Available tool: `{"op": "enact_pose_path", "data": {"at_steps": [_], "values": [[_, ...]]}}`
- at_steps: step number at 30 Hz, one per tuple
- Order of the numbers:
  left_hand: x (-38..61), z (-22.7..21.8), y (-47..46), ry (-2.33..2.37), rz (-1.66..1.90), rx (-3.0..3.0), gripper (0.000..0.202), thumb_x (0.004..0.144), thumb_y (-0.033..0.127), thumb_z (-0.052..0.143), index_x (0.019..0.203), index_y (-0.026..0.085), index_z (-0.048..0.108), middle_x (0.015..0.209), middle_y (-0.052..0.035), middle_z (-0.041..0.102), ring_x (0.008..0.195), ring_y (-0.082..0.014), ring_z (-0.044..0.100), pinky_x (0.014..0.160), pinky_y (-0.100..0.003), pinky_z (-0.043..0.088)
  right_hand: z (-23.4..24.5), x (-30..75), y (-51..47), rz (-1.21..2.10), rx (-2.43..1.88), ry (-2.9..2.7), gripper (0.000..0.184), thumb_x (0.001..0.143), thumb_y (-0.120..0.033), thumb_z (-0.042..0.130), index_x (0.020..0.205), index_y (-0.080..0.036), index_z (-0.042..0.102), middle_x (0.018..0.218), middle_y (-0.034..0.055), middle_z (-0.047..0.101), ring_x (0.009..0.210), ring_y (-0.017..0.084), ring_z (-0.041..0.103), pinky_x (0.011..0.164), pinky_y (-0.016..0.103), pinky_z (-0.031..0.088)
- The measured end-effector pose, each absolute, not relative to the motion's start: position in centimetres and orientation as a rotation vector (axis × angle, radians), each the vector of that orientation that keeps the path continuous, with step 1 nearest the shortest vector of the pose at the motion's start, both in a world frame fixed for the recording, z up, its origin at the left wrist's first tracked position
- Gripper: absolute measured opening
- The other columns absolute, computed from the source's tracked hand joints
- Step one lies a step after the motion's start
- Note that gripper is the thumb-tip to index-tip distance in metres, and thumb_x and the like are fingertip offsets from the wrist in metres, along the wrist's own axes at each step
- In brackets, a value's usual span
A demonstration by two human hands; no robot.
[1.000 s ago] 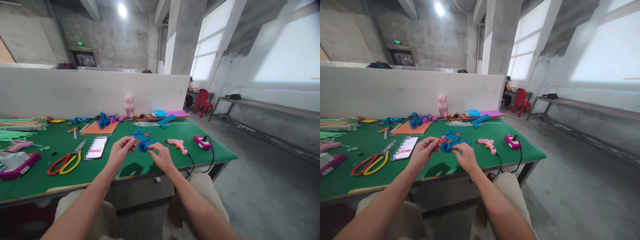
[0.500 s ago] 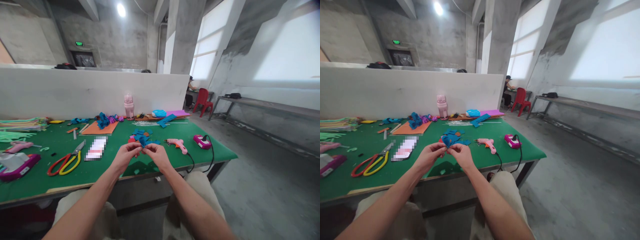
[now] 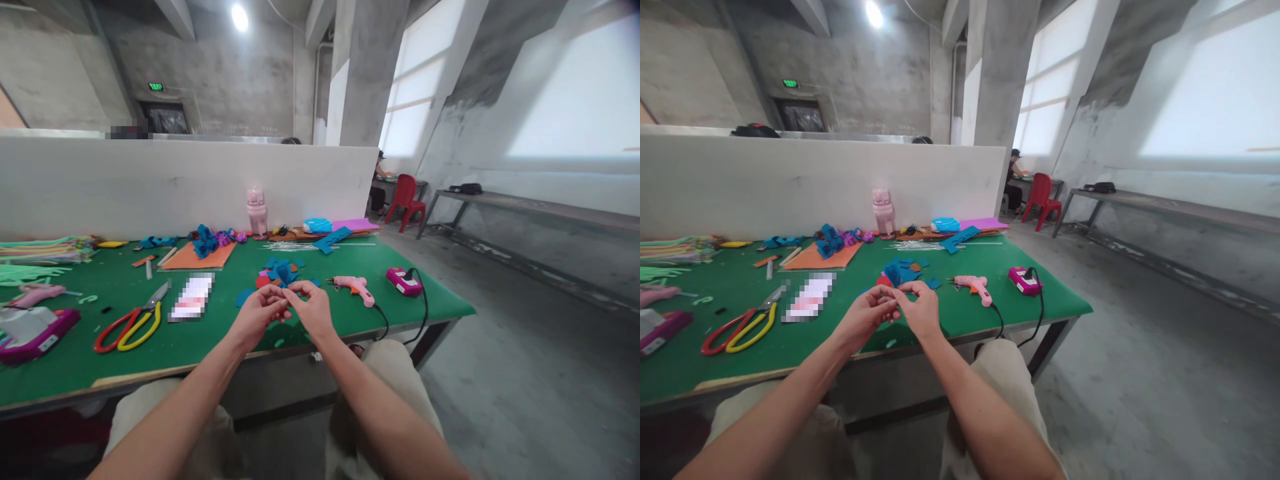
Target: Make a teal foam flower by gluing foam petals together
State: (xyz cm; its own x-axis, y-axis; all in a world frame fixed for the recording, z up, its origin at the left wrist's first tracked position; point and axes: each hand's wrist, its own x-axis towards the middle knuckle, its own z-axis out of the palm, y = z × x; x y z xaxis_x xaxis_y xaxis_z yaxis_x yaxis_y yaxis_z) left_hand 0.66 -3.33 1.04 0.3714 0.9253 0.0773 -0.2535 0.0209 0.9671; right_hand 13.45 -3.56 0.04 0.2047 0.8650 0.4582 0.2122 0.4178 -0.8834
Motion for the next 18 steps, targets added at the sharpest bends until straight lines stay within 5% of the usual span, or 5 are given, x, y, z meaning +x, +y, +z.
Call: {"op": "enact_pose_path", "data": {"at_steps": [9,18], "values": [[0.6,1.0,-3.1,0.662,1.158,1.089,0.023,0.066,0.025,0.070,0.074,0.014,0.053,0.068,-0.0014,0.064,0.053,-0.0067,0.056,0.052,-0.018,0.044,0.4,13.4,-3.5,0.875,-0.908,-1.210,0.018,0.074,-0.033,0.056,0.077,-0.017,0.062,0.074,0.0023,0.064,0.069,0.014,0.058,0.067,0.024,0.046],[0.5,1.2,-3.0,0.626,1.231,1.106,0.016,0.071,0.022,0.066,0.077,0.014,0.053,0.068,0.0001,0.061,0.052,-0.0043,0.050,0.048,-0.015,0.038,0.7,15.0,-3.9,1.237,-1.000,-1.421,0.031,0.075,-0.045,0.055,0.077,-0.014,0.062,0.064,0.0002,0.061,0.038,0.004,0.041,0.033,0.016,0.028]]}}
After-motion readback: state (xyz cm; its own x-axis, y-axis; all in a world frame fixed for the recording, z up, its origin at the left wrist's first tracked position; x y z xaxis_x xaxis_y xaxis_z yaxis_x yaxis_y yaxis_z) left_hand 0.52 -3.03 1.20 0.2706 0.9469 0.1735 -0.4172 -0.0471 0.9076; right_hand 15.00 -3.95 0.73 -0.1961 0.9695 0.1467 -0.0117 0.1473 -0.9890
